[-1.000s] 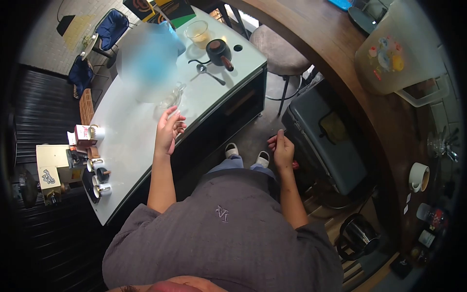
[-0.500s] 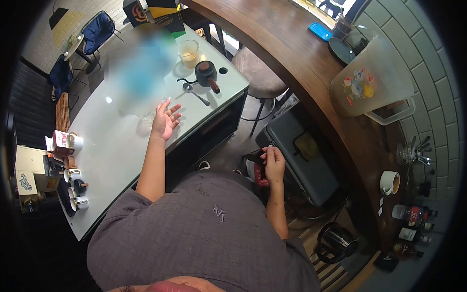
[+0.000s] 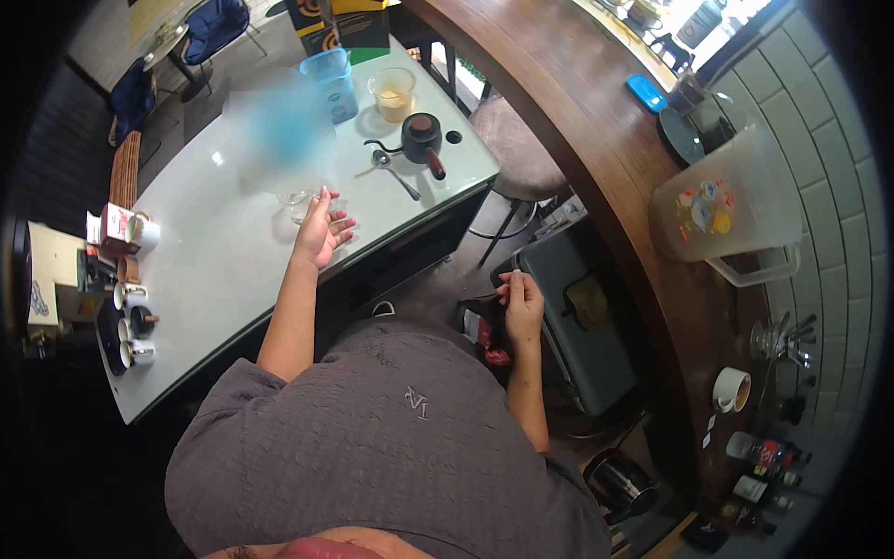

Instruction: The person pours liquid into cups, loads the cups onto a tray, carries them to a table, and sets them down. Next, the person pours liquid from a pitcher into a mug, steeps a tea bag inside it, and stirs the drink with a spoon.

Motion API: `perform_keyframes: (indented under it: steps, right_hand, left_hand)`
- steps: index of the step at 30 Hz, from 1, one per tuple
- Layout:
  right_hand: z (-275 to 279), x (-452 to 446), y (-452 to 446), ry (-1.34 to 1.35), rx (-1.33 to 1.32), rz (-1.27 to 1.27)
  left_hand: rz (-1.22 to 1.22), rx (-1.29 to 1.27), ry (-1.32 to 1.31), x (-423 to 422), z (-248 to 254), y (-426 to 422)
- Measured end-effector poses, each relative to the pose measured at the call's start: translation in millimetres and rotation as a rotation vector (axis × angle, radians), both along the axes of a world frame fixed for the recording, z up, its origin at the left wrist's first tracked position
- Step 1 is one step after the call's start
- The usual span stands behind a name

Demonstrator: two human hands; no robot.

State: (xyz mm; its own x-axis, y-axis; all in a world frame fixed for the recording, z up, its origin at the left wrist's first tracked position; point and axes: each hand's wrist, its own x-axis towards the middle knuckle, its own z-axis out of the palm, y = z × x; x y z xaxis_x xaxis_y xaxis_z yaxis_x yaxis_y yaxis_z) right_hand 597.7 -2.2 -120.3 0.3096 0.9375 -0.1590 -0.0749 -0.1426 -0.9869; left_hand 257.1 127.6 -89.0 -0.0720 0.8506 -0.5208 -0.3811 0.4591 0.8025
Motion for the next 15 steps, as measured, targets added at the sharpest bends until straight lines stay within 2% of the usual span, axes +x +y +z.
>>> perform_keyframes:
  steps: [15]
  right_hand:
    - [2,3,26,0.02,-0.002,0.198]
  left_hand:
    - [0.019,0.153,0.131,-20,-1,-70]
